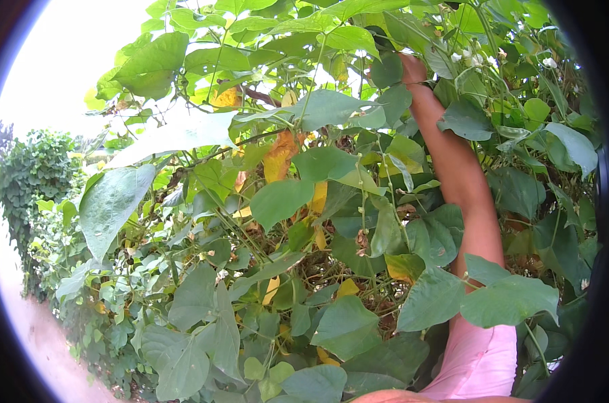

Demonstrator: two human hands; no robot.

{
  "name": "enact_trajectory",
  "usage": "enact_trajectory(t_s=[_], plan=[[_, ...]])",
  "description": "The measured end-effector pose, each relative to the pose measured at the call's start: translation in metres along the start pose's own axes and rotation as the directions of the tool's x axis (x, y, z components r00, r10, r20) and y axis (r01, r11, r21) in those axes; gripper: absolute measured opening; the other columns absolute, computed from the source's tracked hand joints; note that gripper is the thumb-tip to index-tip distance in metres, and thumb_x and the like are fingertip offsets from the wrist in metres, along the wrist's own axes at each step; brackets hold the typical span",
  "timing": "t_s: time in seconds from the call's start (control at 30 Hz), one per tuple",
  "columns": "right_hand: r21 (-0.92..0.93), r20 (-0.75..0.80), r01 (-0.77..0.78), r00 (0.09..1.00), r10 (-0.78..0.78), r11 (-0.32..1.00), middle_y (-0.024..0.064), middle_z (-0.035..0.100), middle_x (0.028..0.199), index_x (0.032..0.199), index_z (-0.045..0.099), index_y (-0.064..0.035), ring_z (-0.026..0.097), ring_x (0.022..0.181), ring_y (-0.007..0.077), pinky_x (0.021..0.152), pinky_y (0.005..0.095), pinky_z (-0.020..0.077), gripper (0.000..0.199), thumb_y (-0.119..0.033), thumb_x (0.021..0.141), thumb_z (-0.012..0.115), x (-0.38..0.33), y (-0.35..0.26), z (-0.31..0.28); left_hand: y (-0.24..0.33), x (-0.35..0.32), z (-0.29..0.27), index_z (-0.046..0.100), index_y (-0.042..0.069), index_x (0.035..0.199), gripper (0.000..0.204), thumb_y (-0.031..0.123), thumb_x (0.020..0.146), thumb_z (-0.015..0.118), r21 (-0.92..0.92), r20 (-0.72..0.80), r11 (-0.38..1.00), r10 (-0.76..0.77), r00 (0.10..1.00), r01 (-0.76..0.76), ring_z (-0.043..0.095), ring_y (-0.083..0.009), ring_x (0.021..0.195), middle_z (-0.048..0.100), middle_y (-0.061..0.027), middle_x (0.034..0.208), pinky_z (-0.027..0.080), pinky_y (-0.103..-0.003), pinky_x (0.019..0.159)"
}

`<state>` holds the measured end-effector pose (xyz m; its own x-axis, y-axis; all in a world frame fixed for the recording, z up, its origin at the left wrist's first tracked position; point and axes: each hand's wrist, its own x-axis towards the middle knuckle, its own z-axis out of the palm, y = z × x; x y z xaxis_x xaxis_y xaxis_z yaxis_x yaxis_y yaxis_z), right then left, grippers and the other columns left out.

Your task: The person reaches into a dense bush and picks green beans by hand, placing them into a clear plastic bag held in the other hand. The person repeatedly searches through the foliage to find and harvest the beans.

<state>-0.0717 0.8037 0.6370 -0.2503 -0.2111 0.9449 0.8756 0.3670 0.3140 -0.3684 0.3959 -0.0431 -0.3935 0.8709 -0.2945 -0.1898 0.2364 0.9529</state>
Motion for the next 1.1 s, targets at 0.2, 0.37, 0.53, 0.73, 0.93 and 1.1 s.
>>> enact_trajectory(t_s=[0.2, 0.37, 0.53, 0.73, 0.93, 1.1], plan=[[-0.061, 0.237, -0.095, 0.966, 0.107, 0.994, 0.0107, 0.065, 0.092, 0.097, 0.065, -0.0202, 0.063, 0.082, 0.0328, 0.065, 0.0458, 0.0487, 0.029, -0.040, 0.082, 0.050, 0.004, -0.028, -0.027, 0.000, 0.001, -0.007, 0.061, 0.003, 0.098, 0.026, 0.027, 0.092, 0.053, -0.006, 0.027, 1.000, -0.004, 1.000, 0.005, 0.054, -0.0129, 0.071, 0.062, -0.0045, 0.079, 0.044, -0.027, 0.065], [-0.248, 0.205, -0.002, 0.977, 0.055, 0.969, 0.0111, 0.063, 0.099, 0.108, 0.060, -0.0203, 0.060, 0.091, 0.0341, 0.074, 0.0431, 0.0486, 0.029, -0.031, 0.083, 0.049, 0.000, -0.025, -0.020, 0.002, 0.003, -0.013, 0.061, 0.004, 0.098, 0.026, 0.027, 0.092, 0.053, -0.002, 0.050, 1.000, -0.003, 0.999, 0.003, 0.054, -0.0128, 0.070, 0.062, -0.0043, 0.079, 0.044, -0.027, 0.065], [-0.240, 0.243, -0.010, 0.967, 0.070, 0.971, 0.0125, 0.063, 0.096, 0.107, 0.060, -0.0181, 0.061, 0.089, 0.0341, 0.073, 0.0434, 0.0491, 0.027, -0.027, 0.085, 0.047, -0.002, -0.022, -0.021, 0.001, -0.001, -0.018, 0.061, 0.004, 0.097, 0.026, 0.027, 0.092, 0.053, -0.004, 0.062, 1.000, -0.008, 0.998, 0.008, 0.054, -0.0127, 0.070, 0.061, -0.0041, 0.078, 0.044, -0.027, 0.065], [-0.159, 0.296, -0.033, 0.952, 0.080, 0.987, 0.0096, 0.065, 0.100, 0.106, 0.062, -0.0215, 0.063, 0.089, 0.0322, 0.074, 0.0409, 0.0500, 0.031, -0.042, 0.086, 0.049, 0.001, -0.001, -0.016, 0.001, -0.001, -0.022, 0.061, 0.004, 0.097, 0.026, 0.027, 0.092, 0.053, -0.004, 0.088, 1.000, -0.010, 0.996, 0.011, 0.053, -0.0126, 0.070, 0.061, -0.0038, 0.078, 0.044, -0.027, 0.065], [0.092, 0.485, -0.278, 0.851, 0.201, 0.956, 0.0117, 0.066, 0.094, 0.105, 0.063, -0.0094, 0.064, 0.083, 0.0256, 0.074, 0.0350, 0.0478, 0.030, -0.028, 0.083, 0.057, -0.003, -0.050, -0.053, -0.003, -0.005, -0.026, 0.061, 0.004, 0.097, 0.025, 0.027, 0.092, 0.053, -0.017, 0.089, 1.000, -0.019, 0.996, 0.021, 0.053, -0.0125, 0.070, 0.061, -0.0035, 0.078, 0.044, -0.027, 0.065], [0.218, 0.538, -0.425, 0.804, 0.255, 0.878, 0.0130, 0.068, 0.090, 0.104, 0.065, -0.0057, 0.064, 0.080, 0.0207, 0.075, 0.0328, 0.0475, 0.033, -0.028, 0.080, 0.059, -0.005, -0.046, -0.051, -0.004, -0.007, -0.032, 0.061, 0.004, 0.097, 0.025, 0.027, 0.092, 0.053, -0.023, 0.096, 0.999, -0.030, 0.995, 0.032, 0.053, -0.0124, 0.070, 0.060, -0.0033, 0.078, 0.044, -0.027, 0.065]])
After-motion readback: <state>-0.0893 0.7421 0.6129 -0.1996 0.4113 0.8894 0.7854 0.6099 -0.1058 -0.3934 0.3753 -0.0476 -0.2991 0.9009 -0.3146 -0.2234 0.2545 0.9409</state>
